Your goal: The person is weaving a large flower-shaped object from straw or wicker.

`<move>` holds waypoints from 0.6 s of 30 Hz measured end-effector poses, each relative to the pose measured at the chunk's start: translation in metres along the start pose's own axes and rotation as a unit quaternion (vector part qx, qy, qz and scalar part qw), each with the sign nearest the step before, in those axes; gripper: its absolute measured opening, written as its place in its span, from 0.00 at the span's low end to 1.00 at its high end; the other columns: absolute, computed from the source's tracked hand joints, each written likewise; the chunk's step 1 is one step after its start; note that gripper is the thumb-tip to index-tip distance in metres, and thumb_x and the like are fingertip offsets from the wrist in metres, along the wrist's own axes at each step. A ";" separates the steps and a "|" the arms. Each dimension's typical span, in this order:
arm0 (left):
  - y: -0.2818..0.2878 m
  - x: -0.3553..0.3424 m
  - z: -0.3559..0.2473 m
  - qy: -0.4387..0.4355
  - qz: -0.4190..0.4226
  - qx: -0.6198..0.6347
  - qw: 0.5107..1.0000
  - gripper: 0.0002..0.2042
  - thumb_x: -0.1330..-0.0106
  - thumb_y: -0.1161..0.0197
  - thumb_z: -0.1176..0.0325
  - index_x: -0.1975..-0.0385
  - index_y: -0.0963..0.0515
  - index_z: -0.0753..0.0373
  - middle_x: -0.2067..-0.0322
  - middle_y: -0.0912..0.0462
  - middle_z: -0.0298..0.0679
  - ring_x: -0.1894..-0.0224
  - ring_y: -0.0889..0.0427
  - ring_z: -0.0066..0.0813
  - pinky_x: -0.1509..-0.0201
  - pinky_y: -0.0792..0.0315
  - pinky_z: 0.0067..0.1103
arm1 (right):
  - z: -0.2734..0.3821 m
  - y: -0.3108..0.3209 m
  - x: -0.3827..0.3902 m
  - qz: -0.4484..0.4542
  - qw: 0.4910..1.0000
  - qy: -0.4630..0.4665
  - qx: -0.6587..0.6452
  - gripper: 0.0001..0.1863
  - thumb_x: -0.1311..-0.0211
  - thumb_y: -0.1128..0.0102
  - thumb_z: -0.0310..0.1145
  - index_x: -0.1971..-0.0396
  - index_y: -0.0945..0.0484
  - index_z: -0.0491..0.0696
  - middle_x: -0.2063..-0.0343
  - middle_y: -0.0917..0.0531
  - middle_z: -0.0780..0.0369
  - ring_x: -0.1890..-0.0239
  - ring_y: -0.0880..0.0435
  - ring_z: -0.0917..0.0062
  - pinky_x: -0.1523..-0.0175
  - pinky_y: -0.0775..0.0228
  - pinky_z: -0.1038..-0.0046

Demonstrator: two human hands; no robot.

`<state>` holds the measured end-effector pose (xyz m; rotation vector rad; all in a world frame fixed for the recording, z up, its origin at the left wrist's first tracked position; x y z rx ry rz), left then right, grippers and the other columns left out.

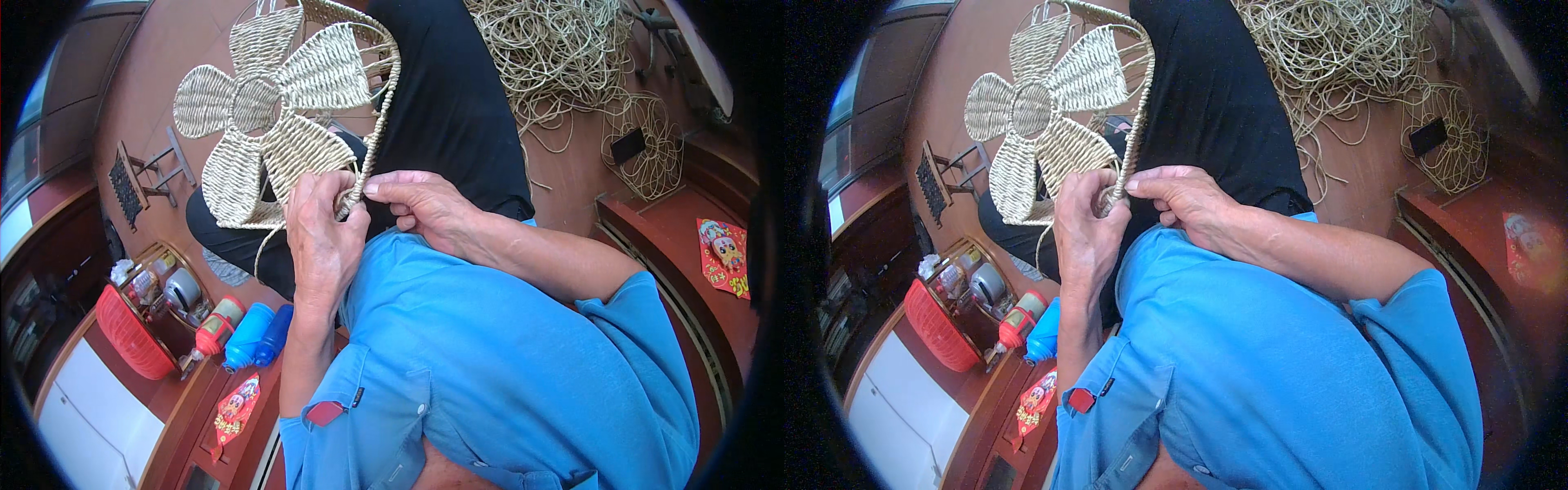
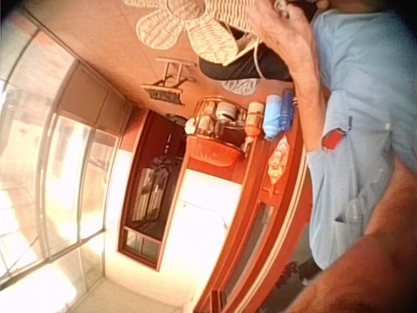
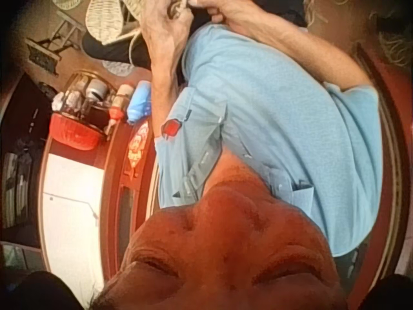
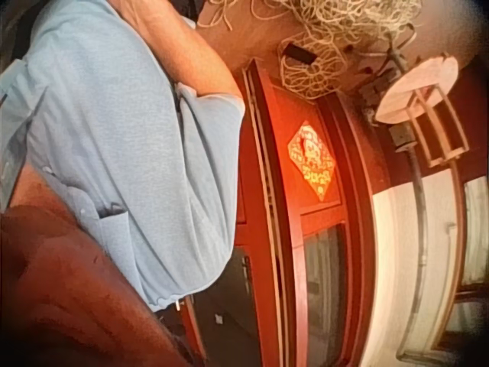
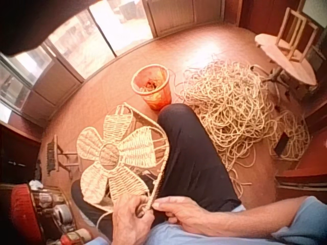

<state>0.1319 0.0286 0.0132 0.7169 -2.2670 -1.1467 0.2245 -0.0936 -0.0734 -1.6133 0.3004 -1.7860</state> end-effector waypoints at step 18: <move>0.023 0.001 0.009 0.099 0.076 0.203 0.971 0.19 0.32 0.29 0.76 0.41 0.16 0.65 0.62 0.22 0.29 0.60 0.25 0.17 0.53 0.27 0.19 | 0.002 0.002 0.007 0.011 1.000 -0.013 0.018 0.07 0.30 0.27 0.31 0.65 0.19 0.49 0.72 0.25 0.71 0.75 0.33 0.89 0.72 0.40 0.82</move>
Point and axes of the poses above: each hand's wrist, its own x-axis away from the middle knuckle, its own y-axis out of the back of the hand, z = x × y, the point moved 4 cm from there along -x, towards the middle knuckle
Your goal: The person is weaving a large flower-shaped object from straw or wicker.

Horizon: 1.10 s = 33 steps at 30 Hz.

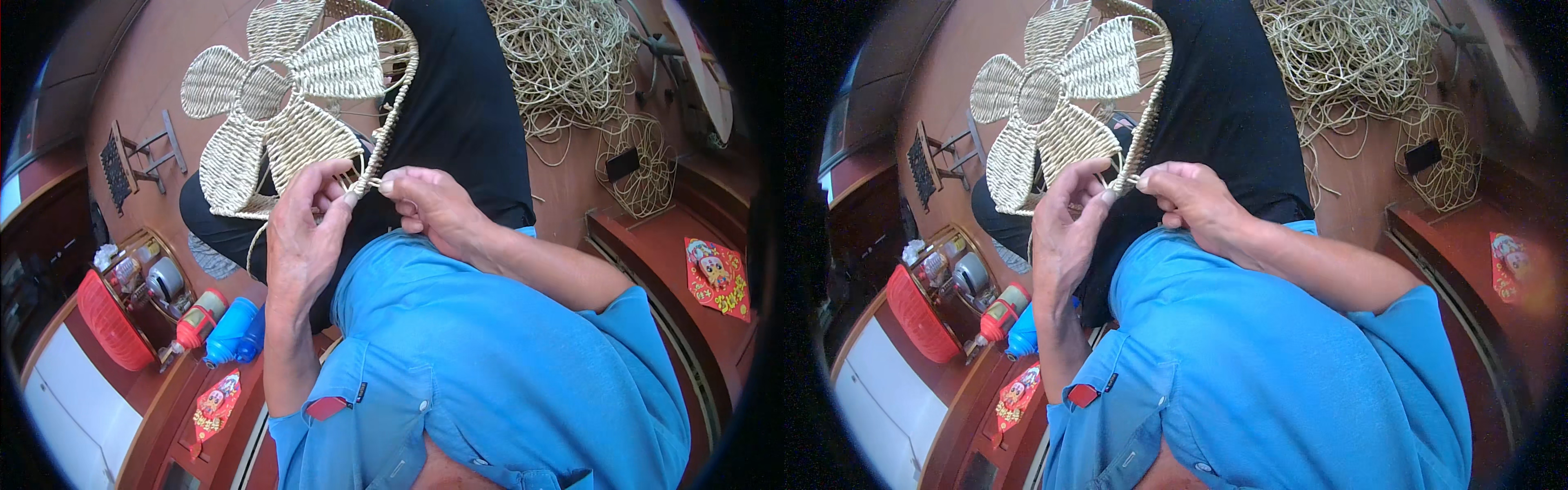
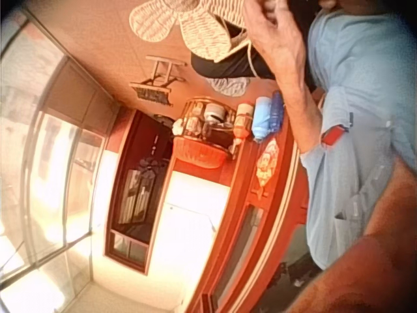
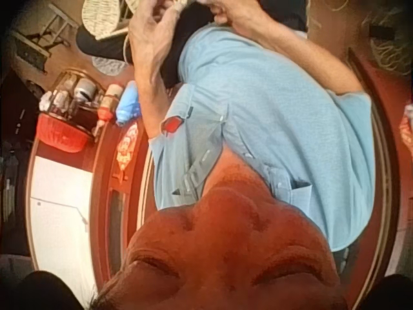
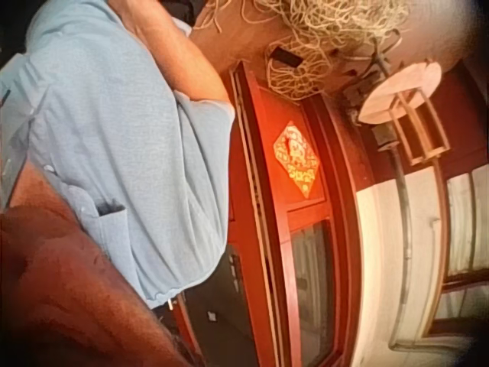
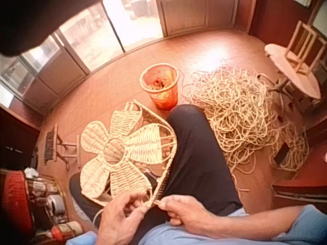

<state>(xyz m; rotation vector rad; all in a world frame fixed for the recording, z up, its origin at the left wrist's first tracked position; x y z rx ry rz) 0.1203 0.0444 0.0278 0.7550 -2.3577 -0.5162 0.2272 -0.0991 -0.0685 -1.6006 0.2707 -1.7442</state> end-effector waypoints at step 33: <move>-0.001 0.018 0.005 -0.199 -0.251 -0.041 0.946 0.07 0.29 0.31 0.80 0.55 0.13 0.66 0.61 0.15 0.43 0.57 0.12 0.37 0.54 0.19 0.29 | 0.048 -0.026 0.045 0.018 0.717 0.520 0.464 0.03 0.22 0.34 0.23 0.54 0.17 0.41 0.60 0.10 0.61 0.57 0.09 0.81 0.53 0.15 0.76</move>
Point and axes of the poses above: each hand's wrist, its own x-axis away from the middle knuckle, its own y-axis out of the back of the hand, z = x × y, the point moved 4 cm from there along -x, towards the middle knuckle
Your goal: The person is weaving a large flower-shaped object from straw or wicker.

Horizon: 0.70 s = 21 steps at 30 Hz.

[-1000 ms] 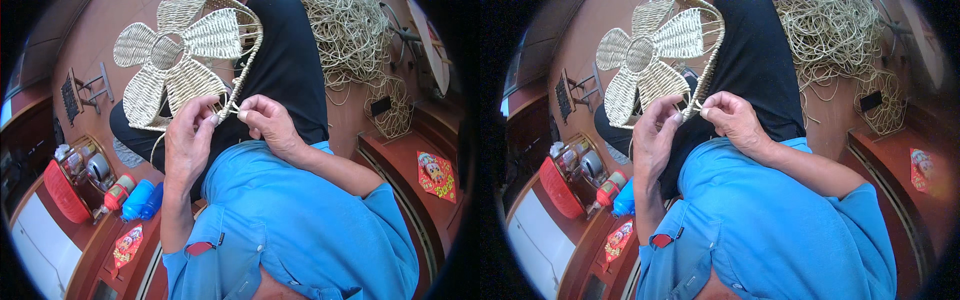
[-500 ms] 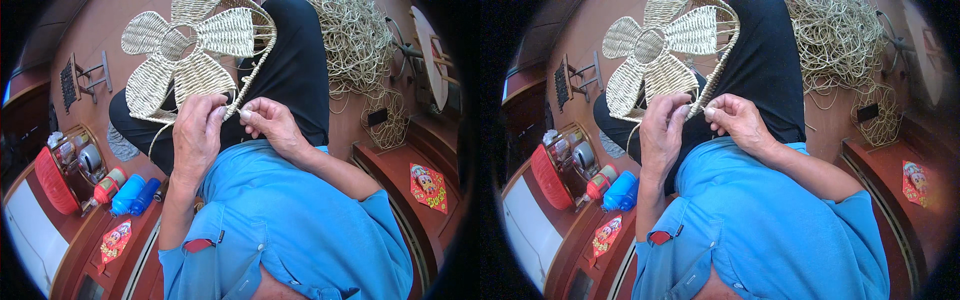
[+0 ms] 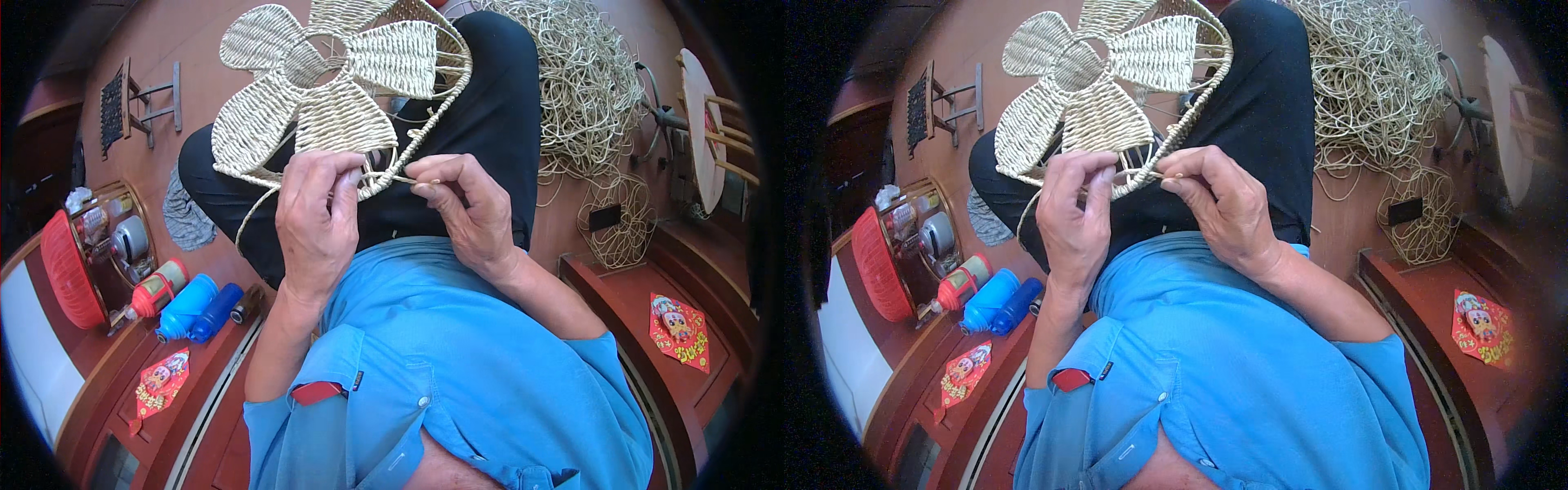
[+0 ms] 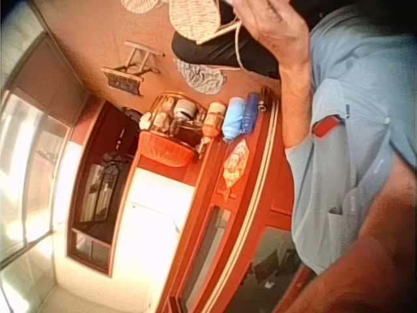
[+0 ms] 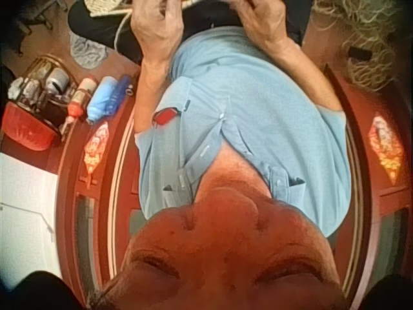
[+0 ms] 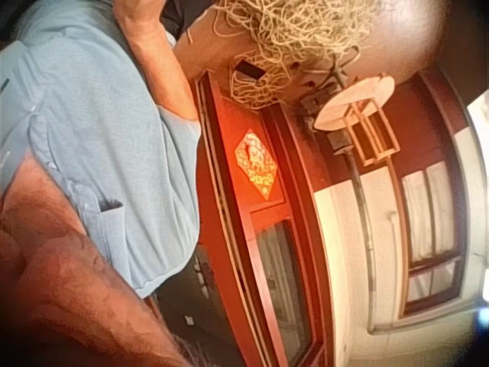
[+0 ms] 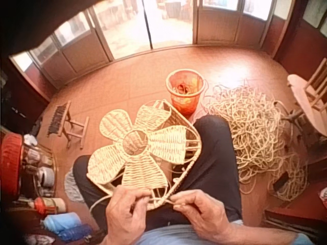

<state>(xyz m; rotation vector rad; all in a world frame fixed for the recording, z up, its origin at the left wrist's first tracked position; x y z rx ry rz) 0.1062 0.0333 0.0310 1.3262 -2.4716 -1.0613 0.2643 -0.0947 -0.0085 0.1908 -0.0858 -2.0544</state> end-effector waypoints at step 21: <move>0.004 -0.003 0.010 0.063 0.078 -0.056 0.993 0.06 0.31 0.29 0.72 0.58 0.11 0.63 0.65 0.17 0.42 0.64 0.16 0.38 0.56 0.22 0.33 | 0.025 -0.016 -0.044 0.102 0.976 0.064 0.183 0.08 0.32 0.31 0.21 0.55 0.13 0.44 0.64 0.15 0.55 0.62 0.12 0.59 0.56 0.18 0.62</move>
Point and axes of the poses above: each hand's wrist, its own x-axis away from the middle knuckle, its own y-axis out of the back of the hand, z = x × y, the point moved 4 cm from there along -x, towards the middle knuckle
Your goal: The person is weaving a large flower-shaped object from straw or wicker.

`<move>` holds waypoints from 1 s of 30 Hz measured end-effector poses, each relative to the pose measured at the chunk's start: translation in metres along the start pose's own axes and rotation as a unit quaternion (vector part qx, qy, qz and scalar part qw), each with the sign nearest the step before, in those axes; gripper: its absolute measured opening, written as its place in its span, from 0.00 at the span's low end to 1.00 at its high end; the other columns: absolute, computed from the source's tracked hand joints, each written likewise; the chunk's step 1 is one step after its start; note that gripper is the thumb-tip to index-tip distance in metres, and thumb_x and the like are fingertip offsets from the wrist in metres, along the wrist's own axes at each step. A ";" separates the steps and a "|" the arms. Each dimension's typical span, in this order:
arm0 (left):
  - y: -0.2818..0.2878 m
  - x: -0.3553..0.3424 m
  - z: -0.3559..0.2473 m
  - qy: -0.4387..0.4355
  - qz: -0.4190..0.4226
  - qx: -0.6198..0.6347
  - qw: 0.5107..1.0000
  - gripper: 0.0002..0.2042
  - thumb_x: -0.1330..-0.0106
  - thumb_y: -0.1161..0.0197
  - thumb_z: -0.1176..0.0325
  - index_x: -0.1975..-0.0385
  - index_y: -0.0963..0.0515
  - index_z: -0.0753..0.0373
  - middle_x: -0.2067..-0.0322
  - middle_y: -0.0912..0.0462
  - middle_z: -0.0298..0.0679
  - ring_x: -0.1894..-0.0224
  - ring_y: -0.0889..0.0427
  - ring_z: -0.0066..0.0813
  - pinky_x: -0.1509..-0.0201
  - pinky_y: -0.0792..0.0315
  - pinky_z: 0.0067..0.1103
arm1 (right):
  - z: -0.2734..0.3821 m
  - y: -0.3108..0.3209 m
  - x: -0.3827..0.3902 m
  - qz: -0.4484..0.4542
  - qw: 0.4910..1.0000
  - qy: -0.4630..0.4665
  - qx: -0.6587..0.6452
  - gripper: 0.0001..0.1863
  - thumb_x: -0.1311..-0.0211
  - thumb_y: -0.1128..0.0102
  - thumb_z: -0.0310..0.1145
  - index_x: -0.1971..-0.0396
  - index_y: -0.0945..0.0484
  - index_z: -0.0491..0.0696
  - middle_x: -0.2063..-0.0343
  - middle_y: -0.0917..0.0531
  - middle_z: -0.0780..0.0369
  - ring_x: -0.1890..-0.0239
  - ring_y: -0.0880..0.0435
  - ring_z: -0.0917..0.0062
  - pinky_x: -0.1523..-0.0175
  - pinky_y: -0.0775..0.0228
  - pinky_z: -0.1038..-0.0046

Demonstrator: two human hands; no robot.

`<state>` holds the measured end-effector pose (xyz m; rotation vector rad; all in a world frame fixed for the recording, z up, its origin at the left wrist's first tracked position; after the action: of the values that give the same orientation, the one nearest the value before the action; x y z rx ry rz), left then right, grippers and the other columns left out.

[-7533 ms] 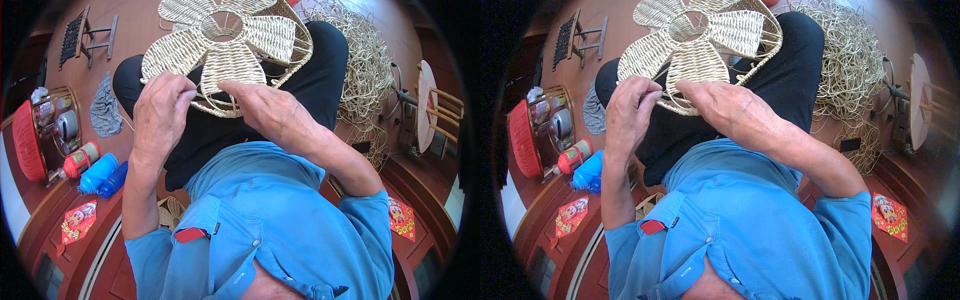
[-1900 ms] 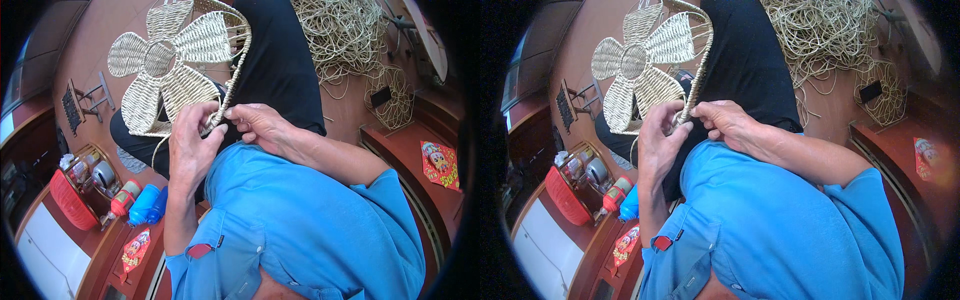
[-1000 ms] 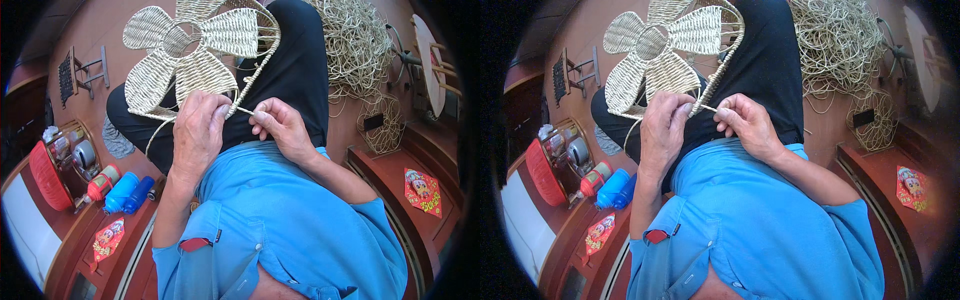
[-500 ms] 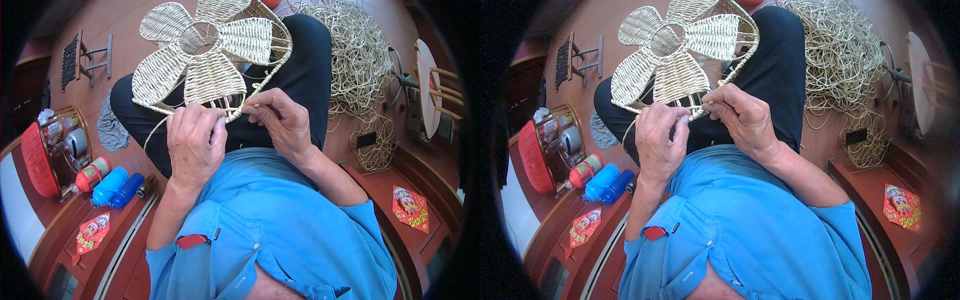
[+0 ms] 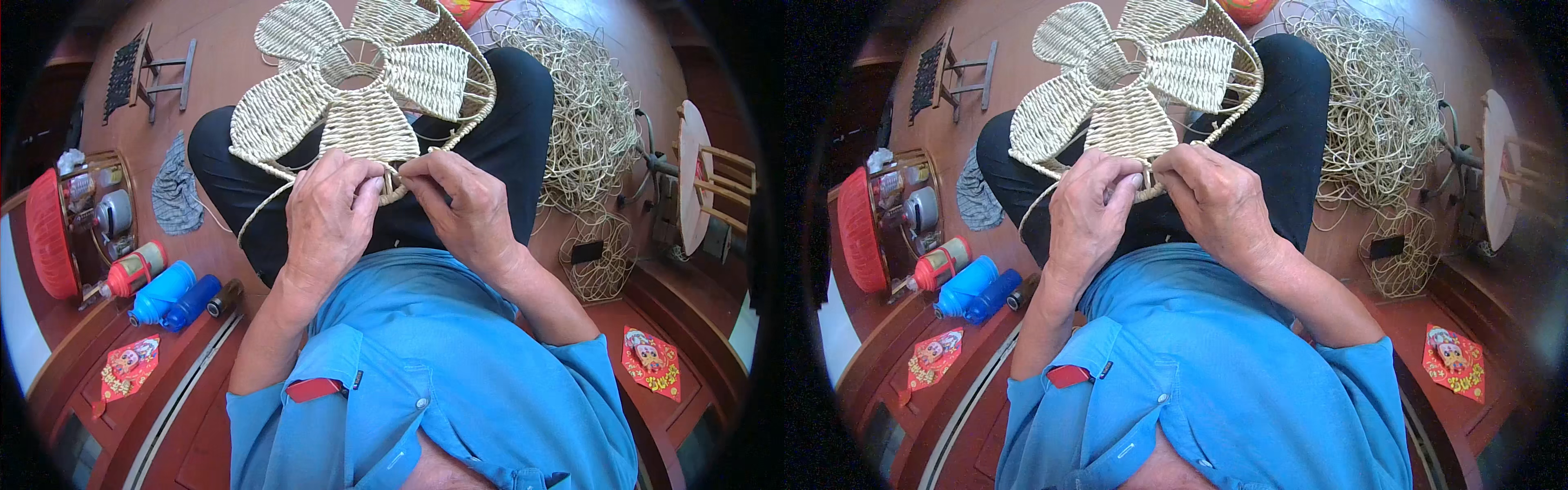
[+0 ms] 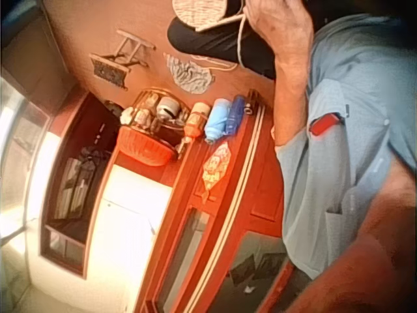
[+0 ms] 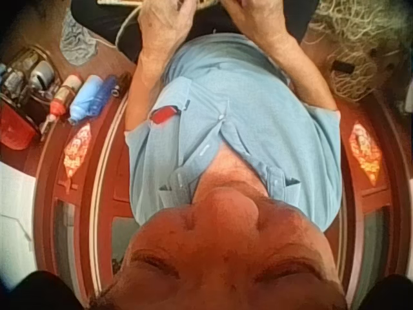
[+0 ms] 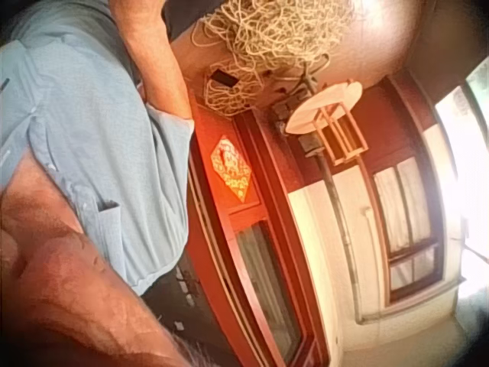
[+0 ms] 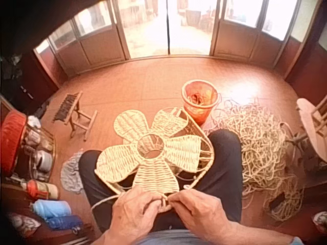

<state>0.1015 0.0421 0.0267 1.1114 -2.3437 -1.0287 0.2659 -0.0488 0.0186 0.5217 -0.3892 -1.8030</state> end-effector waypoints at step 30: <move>-0.015 0.003 -0.003 0.085 0.089 -0.057 0.991 0.42 0.29 0.31 0.73 0.15 0.43 0.54 0.55 0.06 0.44 0.58 0.07 0.52 0.52 0.16 0.44 | 0.004 -0.015 -0.029 0.128 0.984 -0.109 0.060 0.04 0.35 0.37 0.26 0.62 0.18 0.43 0.70 0.11 0.48 0.62 0.10 0.46 0.56 0.20 0.48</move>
<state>0.1092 0.0320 0.0178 0.8923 -2.1748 -0.9506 0.2587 -0.0166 0.0183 0.3395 -0.6881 -1.5967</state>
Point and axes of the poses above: each hand's wrist, its own x-axis away from the middle knuckle, its own y-axis out of the back of the hand, z = x × y, the point moved 4 cm from there along -x, towards the middle knuckle
